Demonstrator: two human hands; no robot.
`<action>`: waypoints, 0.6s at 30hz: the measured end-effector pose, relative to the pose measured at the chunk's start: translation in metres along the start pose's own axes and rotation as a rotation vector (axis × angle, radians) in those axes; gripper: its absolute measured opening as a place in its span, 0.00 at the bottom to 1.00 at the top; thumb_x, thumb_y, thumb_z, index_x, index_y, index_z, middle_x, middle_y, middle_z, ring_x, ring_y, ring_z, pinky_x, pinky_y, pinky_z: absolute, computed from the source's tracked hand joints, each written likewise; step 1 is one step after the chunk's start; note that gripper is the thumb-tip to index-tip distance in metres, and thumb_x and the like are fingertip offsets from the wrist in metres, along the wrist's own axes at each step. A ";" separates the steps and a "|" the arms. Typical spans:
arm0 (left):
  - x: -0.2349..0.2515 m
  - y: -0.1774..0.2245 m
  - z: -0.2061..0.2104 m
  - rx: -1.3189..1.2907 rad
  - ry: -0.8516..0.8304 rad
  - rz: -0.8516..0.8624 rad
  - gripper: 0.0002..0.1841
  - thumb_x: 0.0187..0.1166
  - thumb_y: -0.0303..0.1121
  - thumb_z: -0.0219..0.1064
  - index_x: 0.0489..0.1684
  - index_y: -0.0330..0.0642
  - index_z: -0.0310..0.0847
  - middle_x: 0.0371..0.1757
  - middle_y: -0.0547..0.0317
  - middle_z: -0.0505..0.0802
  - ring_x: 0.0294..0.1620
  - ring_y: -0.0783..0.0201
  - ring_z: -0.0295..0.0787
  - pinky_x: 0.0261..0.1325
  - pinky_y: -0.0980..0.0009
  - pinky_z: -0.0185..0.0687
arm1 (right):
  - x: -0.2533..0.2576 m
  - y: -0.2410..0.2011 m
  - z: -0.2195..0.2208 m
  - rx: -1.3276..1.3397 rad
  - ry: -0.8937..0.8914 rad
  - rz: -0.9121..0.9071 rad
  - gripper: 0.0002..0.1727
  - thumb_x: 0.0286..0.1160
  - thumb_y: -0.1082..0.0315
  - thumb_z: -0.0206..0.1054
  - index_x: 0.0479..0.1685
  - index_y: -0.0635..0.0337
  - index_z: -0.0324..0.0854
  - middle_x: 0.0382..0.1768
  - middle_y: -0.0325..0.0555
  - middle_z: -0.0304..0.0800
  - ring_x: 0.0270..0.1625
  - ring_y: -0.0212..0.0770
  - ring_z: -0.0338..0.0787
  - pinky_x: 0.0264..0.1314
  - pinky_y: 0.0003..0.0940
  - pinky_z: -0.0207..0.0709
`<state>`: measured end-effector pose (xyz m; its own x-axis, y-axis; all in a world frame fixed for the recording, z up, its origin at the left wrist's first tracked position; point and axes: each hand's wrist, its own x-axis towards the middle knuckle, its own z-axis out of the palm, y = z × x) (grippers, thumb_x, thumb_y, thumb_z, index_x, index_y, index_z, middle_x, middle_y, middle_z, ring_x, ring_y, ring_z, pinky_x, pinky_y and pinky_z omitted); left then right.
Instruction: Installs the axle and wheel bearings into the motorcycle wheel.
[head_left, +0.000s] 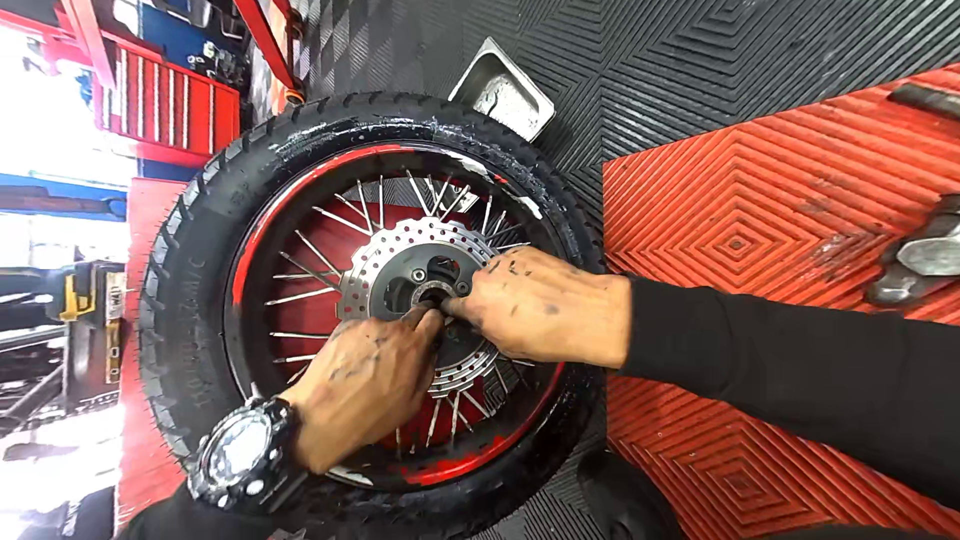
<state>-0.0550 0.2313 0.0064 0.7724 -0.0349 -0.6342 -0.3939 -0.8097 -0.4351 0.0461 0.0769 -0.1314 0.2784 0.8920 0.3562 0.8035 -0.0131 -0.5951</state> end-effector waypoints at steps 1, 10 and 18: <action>0.001 -0.005 -0.001 -0.001 -0.021 0.018 0.10 0.78 0.48 0.60 0.44 0.57 0.81 0.32 0.68 0.86 0.23 0.63 0.84 0.22 0.60 0.79 | -0.007 0.004 -0.002 0.032 0.058 0.003 0.12 0.82 0.58 0.61 0.48 0.45 0.90 0.21 0.37 0.81 0.29 0.43 0.85 0.33 0.46 0.77; 0.008 -0.021 -0.006 -0.035 0.006 0.066 0.15 0.71 0.47 0.63 0.52 0.56 0.81 0.27 0.71 0.85 0.22 0.64 0.83 0.23 0.59 0.79 | -0.051 0.019 0.013 0.056 0.186 0.155 0.19 0.83 0.52 0.60 0.67 0.42 0.85 0.22 0.34 0.83 0.26 0.40 0.85 0.28 0.43 0.77; -0.001 -0.022 0.008 -0.061 0.166 0.156 0.14 0.75 0.43 0.56 0.49 0.50 0.81 0.20 0.69 0.81 0.17 0.63 0.80 0.18 0.60 0.73 | -0.086 0.010 0.038 0.207 0.243 0.188 0.21 0.83 0.51 0.61 0.69 0.42 0.86 0.32 0.31 0.91 0.32 0.33 0.89 0.34 0.40 0.83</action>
<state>-0.0506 0.2541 0.0115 0.7782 -0.2541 -0.5744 -0.4877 -0.8207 -0.2976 0.0100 0.0175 -0.1956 0.5478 0.7492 0.3722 0.6095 -0.0527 -0.7910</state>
